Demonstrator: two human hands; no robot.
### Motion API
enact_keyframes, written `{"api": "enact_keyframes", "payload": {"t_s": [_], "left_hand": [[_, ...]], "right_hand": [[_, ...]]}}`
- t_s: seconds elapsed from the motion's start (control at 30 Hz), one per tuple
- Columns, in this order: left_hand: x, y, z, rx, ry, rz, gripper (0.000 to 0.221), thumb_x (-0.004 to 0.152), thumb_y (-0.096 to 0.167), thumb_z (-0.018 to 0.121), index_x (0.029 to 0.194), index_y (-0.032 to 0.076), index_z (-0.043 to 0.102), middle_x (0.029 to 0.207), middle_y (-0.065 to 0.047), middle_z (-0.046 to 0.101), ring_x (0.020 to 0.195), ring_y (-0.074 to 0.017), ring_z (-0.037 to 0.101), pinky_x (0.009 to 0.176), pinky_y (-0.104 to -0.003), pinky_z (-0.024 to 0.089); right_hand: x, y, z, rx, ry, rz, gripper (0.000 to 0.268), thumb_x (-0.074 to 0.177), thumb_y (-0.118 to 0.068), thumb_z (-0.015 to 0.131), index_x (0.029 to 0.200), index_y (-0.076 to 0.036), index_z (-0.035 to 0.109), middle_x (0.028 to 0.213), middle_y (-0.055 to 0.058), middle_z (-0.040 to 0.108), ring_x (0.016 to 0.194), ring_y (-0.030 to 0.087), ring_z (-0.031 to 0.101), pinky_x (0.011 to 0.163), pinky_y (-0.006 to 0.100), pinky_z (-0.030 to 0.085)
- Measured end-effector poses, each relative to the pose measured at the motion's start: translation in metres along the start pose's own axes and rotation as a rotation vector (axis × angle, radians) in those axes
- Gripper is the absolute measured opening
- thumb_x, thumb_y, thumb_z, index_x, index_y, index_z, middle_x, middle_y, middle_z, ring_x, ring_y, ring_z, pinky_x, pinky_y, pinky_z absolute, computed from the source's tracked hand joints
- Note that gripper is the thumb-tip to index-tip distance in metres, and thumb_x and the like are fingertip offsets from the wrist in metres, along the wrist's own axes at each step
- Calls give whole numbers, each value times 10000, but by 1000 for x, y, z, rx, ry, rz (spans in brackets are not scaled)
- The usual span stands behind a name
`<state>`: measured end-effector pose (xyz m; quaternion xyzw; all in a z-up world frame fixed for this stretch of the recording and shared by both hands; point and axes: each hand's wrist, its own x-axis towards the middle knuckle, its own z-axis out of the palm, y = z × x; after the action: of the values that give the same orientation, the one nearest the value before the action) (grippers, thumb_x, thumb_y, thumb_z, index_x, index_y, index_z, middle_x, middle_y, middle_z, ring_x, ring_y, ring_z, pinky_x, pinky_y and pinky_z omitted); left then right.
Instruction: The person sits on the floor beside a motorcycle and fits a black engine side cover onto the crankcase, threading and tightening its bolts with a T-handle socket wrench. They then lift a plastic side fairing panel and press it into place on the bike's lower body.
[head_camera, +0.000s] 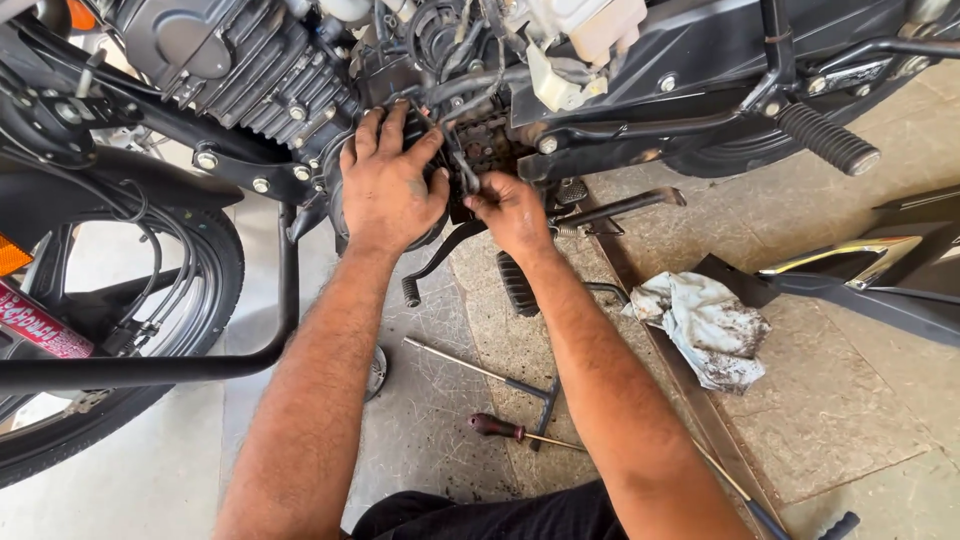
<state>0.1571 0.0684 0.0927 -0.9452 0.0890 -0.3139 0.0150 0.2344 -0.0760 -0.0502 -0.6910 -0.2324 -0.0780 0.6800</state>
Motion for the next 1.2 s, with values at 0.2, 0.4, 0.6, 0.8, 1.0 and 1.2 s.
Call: {"api": "enact_keyframes", "payload": {"t_s": [0.2,0.4,0.6,0.8,1.0,1.2], "left_hand": [[-2,2,-8,-42,29,83,456,774,279,771,1219,181,745,1565,-93,468,1460,-317,354,1155,-557,310],[-3,7,-14,-25,-35,100,481,707,405,877,1086,131,764,1513,-94,468,1422,-337,358,1122,-565,320],[0,11,-6,-21,25,6,345,710,344,871,994,163,796,1472,-59,486,1386,-310,395,1123,-539,344],[-1,9,0,-72,113,-8,232,795,283,847,993,172,795,1441,-12,533,1365,-305,442,1103,-531,369],[3,-1,7,-113,118,-37,269,851,178,762,1116,207,793,1465,4,537,1399,-285,447,1131,-520,373],[17,17,-32,-26,-237,-69,530,641,339,862,1126,165,738,1484,-88,396,1397,-330,316,1091,-600,276]], "right_hand": [[2,2,0,86,41,-6,116,930,-25,719,1041,-58,718,960,39,775,896,121,739,822,274,616],[1,-13,3,-166,-11,2,158,942,-99,768,1085,-68,710,959,61,785,881,162,760,802,307,610],[2,-34,-1,-311,-35,54,218,900,-95,738,1095,-85,641,1001,56,738,907,181,735,795,329,599],[1,-43,-1,-298,-10,15,236,881,-160,793,1039,-72,641,956,64,724,865,196,728,770,365,586],[5,-38,4,-396,31,-10,166,936,-245,723,1025,-116,670,946,57,748,871,225,737,783,397,574],[2,-27,2,-491,55,-140,207,887,-145,727,1084,-104,683,1024,109,719,940,297,710,804,430,574]]}}
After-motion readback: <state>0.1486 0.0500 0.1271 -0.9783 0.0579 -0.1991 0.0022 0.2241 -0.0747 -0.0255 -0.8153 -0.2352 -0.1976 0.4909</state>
